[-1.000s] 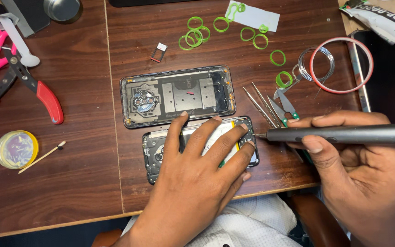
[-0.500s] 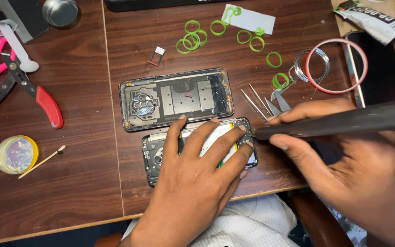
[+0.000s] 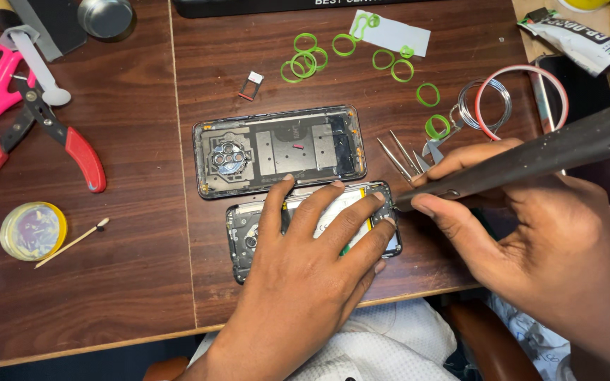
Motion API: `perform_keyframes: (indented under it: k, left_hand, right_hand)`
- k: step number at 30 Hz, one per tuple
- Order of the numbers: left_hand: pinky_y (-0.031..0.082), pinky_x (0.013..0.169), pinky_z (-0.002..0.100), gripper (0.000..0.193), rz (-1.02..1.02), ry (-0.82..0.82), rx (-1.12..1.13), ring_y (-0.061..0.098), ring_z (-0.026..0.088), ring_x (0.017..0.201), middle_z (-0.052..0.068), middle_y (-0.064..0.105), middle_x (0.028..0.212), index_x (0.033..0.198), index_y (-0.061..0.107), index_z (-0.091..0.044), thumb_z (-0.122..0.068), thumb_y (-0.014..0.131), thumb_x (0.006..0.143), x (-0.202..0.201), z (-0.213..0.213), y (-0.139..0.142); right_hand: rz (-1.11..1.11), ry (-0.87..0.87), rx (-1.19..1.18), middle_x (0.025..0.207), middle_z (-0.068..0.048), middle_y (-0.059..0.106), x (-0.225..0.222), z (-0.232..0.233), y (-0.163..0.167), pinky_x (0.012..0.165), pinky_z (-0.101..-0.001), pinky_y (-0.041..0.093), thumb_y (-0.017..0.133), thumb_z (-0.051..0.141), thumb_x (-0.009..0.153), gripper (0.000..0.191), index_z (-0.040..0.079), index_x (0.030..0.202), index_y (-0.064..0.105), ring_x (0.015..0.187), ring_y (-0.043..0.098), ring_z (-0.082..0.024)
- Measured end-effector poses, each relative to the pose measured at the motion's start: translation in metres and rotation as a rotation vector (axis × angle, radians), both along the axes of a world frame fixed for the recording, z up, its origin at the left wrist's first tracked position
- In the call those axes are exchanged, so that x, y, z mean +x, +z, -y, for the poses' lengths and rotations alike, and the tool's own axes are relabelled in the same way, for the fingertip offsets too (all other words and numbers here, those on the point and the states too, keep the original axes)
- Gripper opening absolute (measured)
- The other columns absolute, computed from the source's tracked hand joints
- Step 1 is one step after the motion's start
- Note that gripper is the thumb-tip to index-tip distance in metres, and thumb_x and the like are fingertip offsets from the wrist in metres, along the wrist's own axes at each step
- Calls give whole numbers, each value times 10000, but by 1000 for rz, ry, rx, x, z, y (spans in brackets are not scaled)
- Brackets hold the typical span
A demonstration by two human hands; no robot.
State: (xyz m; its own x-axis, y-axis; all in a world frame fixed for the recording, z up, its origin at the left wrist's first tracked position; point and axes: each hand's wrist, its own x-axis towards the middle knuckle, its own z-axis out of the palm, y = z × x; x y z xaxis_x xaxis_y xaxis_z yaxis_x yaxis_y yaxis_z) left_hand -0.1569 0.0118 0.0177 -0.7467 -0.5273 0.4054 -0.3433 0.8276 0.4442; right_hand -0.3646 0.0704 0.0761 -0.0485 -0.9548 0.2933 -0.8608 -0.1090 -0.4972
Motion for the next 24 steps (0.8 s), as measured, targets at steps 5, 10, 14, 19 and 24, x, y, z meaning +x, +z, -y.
perform_keyframes:
  k: [5,10,14,19,24]
  left_hand:
    - [307,1146,666,337,-2,-2,0,506,309,1332,65,589,1356,1232,690,-114,-227,702,914,0,-1,0]
    - [307,1150,668,326,1,0,-2,502,305,1337,65,584,1371,1226,689,-110,-235,694,925,1,-1,-1]
    - [305,1147,670,324,9,1,0,501,304,1334,64,583,1369,1227,691,-113,-238,689,928,1,-1,-1]
    - [306,1149,670,323,14,-3,1,502,305,1335,65,582,1369,1229,693,-113,-239,686,932,1,-1,-1]
    - [306,1147,670,331,7,0,-3,508,306,1332,64,587,1376,1230,693,-108,-236,695,925,1,0,-2]
  right_hand:
    - [1,-9,7,983,-99,724,-1,-1,-2,692,-281,564,825,91,834,261,-19,1005,662,803,730,-170]
    - [6,-22,13,977,-92,727,0,-1,-2,704,-277,562,817,90,838,262,-16,1021,662,808,729,-165]
    - [6,-28,21,975,-91,727,0,-1,-2,703,-273,563,812,88,843,252,-10,1022,665,813,731,-165]
    - [-6,-32,41,976,-83,727,-1,-2,-2,698,-274,561,814,99,845,258,-10,1028,668,804,728,-161]
    - [-13,-31,48,979,-83,725,-1,-2,-3,695,-278,555,812,102,846,252,-7,1026,674,803,723,-163]
